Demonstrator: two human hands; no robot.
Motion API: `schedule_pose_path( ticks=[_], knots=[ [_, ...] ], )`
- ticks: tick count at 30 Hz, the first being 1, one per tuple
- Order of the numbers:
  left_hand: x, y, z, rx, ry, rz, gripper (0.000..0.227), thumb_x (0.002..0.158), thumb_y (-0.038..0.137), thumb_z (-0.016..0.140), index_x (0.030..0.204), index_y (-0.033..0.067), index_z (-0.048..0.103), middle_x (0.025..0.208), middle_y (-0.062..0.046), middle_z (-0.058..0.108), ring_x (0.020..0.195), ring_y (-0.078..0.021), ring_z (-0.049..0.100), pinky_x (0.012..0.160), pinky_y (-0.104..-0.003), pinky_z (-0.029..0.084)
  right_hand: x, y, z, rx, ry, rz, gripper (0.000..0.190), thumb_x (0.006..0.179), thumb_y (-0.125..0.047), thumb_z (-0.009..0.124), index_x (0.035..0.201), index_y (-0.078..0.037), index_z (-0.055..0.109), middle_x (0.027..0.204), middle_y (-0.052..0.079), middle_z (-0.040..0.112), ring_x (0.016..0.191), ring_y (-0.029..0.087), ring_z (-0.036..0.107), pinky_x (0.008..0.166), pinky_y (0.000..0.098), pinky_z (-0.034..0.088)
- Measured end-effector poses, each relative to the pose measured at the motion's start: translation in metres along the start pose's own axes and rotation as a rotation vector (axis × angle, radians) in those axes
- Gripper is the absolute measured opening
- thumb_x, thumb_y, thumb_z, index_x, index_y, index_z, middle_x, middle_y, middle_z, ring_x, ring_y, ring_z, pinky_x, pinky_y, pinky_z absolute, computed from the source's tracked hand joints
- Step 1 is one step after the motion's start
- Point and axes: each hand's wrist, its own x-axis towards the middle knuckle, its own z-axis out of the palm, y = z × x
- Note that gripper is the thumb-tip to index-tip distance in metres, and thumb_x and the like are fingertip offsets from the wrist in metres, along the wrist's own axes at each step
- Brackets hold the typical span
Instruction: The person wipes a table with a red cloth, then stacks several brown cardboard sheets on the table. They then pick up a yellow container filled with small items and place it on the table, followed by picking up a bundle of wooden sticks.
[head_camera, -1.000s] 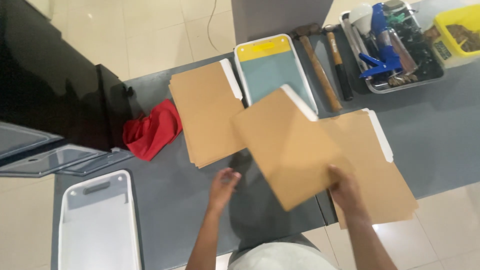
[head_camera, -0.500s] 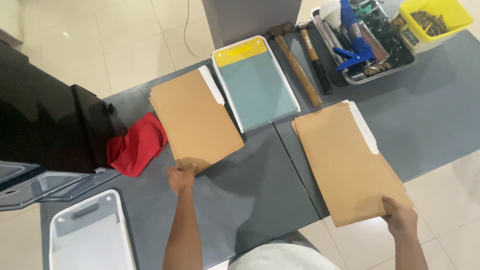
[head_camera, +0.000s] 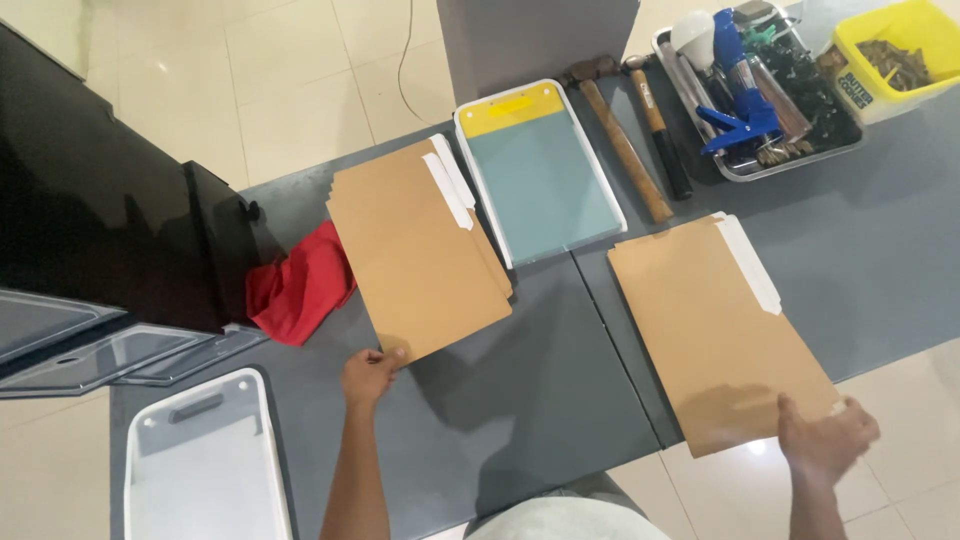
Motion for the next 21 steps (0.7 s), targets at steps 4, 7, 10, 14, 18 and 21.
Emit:
schedule_pose_path(
  ticks=[4, 7, 10, 14, 18, 21],
  knots=[
    [-0.028, 0.01, -0.012, -0.053, -0.046, -0.035, 0.045, 0.073, 0.04, 0.087, 0.085, -0.0006, 0.072, 0.075, -0.013, 0.076, 0.063, -0.0195, 0.07, 0.062, -0.039, 0.059, -0.034, -0.045, 0.024, 0.046, 0.026, -0.321, 0.057, 0.094, -0.033, 0.08, 0.13, 0.006, 0.061, 0.136, 0.028, 0.053, 0.132, 0.042, 0.051, 0.105, 0.0511, 0.047],
    [-0.039, 0.036, -0.022, 0.283, 0.077, 0.148, 0.043, 0.075, 0.044, 0.087, 0.084, 0.003, 0.075, 0.076, -0.011, 0.075, 0.071, -0.0253, 0.07, 0.072, -0.04, 0.055, -0.082, -0.133, 0.02, 0.255, -0.11, -0.405, 0.039, 0.088, -0.026, 0.076, 0.119, -0.003, 0.071, 0.125, 0.018, 0.066, 0.113, 0.031, 0.063, 0.096, 0.0437, 0.051],
    [-0.042, 0.051, -0.034, 0.384, 0.081, 0.131, 0.039, 0.077, 0.044, 0.084, 0.086, 0.0072, 0.075, 0.084, -0.01, 0.076, 0.079, -0.0287, 0.07, 0.073, -0.044, 0.056, -0.127, -0.2, 0.017, 0.36, -0.322, -0.483, 0.033, 0.091, -0.023, 0.073, 0.117, -0.004, 0.072, 0.119, 0.017, 0.072, 0.106, 0.028, 0.069, 0.09, 0.0401, 0.056],
    [-0.023, 0.023, -0.025, -0.1, -0.188, 0.176, 0.027, 0.084, 0.027, 0.083, 0.083, 0.0055, 0.066, 0.081, -0.006, 0.071, 0.072, -0.0204, 0.066, 0.068, -0.037, 0.055, -0.173, -0.248, 0.025, 0.442, -0.746, -0.433, 0.034, 0.093, -0.027, 0.069, 0.12, -0.007, 0.072, 0.112, 0.012, 0.077, 0.103, 0.023, 0.073, 0.09, 0.0378, 0.059],
    [-0.054, 0.014, 0.004, -0.773, -0.449, 0.287, 0.027, 0.09, 0.0, 0.076, 0.076, 0.0081, 0.055, 0.074, -0.003, 0.062, 0.069, -0.0122, 0.061, 0.065, -0.028, 0.053, -0.194, -0.259, 0.03, 0.87, -1.135, -0.123, 0.05, 0.096, -0.035, 0.063, 0.137, -0.008, 0.057, 0.118, 0.013, 0.074, 0.106, 0.024, 0.071, 0.093, 0.0423, 0.059],
    [-0.092, 0.012, 0.041, -0.971, -0.644, 0.354, 0.025, 0.084, -0.005, 0.081, 0.086, 0.0061, 0.058, 0.09, -0.005, 0.067, 0.084, -0.0137, 0.067, 0.079, -0.034, 0.061, -0.204, -0.269, 0.009, 1.11, -1.147, 0.249, 0.05, 0.096, -0.039, 0.055, 0.137, -0.011, 0.055, 0.12, 0.009, 0.073, 0.104, 0.025, 0.071, 0.095, 0.0421, 0.054]
  ],
)
